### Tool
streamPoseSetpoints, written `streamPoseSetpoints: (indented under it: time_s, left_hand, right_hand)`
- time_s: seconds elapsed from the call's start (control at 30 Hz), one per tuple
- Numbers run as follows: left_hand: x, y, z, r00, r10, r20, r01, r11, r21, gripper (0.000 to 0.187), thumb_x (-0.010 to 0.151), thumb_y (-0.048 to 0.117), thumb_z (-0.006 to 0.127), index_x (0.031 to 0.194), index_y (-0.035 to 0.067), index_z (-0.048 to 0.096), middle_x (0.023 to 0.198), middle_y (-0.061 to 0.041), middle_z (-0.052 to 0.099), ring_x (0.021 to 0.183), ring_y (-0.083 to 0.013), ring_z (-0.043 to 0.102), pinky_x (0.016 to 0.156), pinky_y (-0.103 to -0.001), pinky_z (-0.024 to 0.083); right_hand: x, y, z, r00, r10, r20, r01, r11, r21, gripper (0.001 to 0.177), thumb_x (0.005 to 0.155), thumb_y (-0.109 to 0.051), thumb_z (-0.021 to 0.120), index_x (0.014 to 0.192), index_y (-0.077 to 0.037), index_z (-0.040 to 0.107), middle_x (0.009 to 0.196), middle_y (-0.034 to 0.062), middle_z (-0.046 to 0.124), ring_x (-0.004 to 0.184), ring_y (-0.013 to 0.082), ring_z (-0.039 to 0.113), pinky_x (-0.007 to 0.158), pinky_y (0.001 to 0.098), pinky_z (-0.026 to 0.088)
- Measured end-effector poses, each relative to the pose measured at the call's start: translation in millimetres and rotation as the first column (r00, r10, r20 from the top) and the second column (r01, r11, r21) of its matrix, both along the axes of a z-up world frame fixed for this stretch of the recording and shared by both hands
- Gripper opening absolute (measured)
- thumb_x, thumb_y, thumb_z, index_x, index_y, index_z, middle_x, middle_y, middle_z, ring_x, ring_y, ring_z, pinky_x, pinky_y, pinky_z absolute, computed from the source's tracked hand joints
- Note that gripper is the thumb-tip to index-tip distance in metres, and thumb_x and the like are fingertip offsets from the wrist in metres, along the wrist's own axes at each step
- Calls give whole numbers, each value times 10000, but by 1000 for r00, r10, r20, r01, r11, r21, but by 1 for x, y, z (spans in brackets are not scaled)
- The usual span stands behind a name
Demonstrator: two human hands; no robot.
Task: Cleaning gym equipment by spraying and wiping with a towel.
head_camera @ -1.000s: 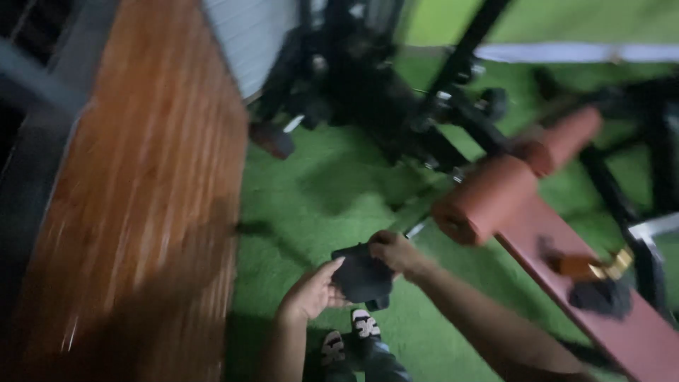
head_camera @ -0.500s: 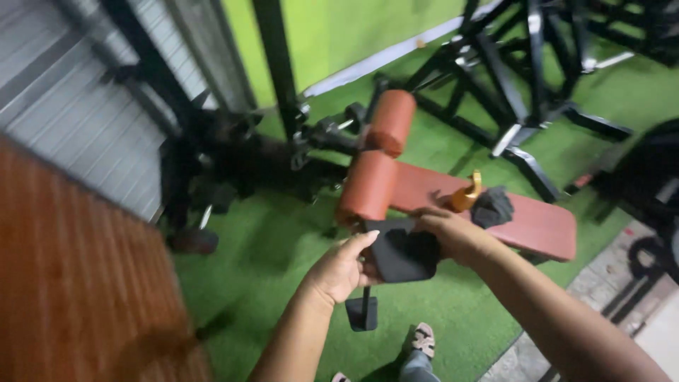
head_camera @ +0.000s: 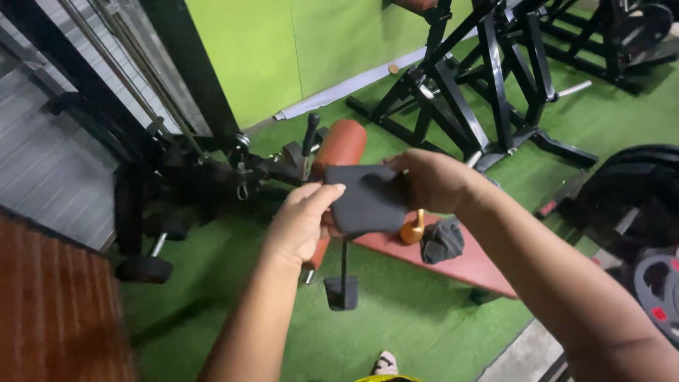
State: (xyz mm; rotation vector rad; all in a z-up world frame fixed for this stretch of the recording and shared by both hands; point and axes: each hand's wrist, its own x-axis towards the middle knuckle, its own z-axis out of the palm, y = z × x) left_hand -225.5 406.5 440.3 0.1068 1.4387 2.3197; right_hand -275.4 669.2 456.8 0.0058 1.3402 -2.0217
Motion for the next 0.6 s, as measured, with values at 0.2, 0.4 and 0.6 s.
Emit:
streamPoseSetpoints:
  time_s: [0.2,0.4,0.6]
  left_hand:
    - [-60,57,1,993,87,-80,-90,995,-35,231,944,198,631,1064,13,698,937,-60,741,756,-158,716,638,-317,599]
    - [-138,88,-8,993,95,-69,-95,995,4,281,945,157,608,1202,70,682,1027,-57,742,824,-165,721,643,-325,600]
    - [-208,112,-57,1000,16,7,-16,1000,-3,281,934,124,609,1186,22,678,1045,-83,745,867,-193,744,678,-370,636]
  right_hand:
    - [-65,41,19,992,-77,-101,82,996,43,269,915,-235,573,1133,-79,594,1008,104,700,894,251,697,867,432,576]
    - [-122,58,29,974,-198,-113,214,965,152,285,856,-241,564,1094,-110,649,961,51,707,853,205,696,816,395,578]
    - [-187,88,-22,978,-205,-32,207,968,143,318,866,-268,551,1113,-91,644,935,93,709,799,243,701,766,417,592]
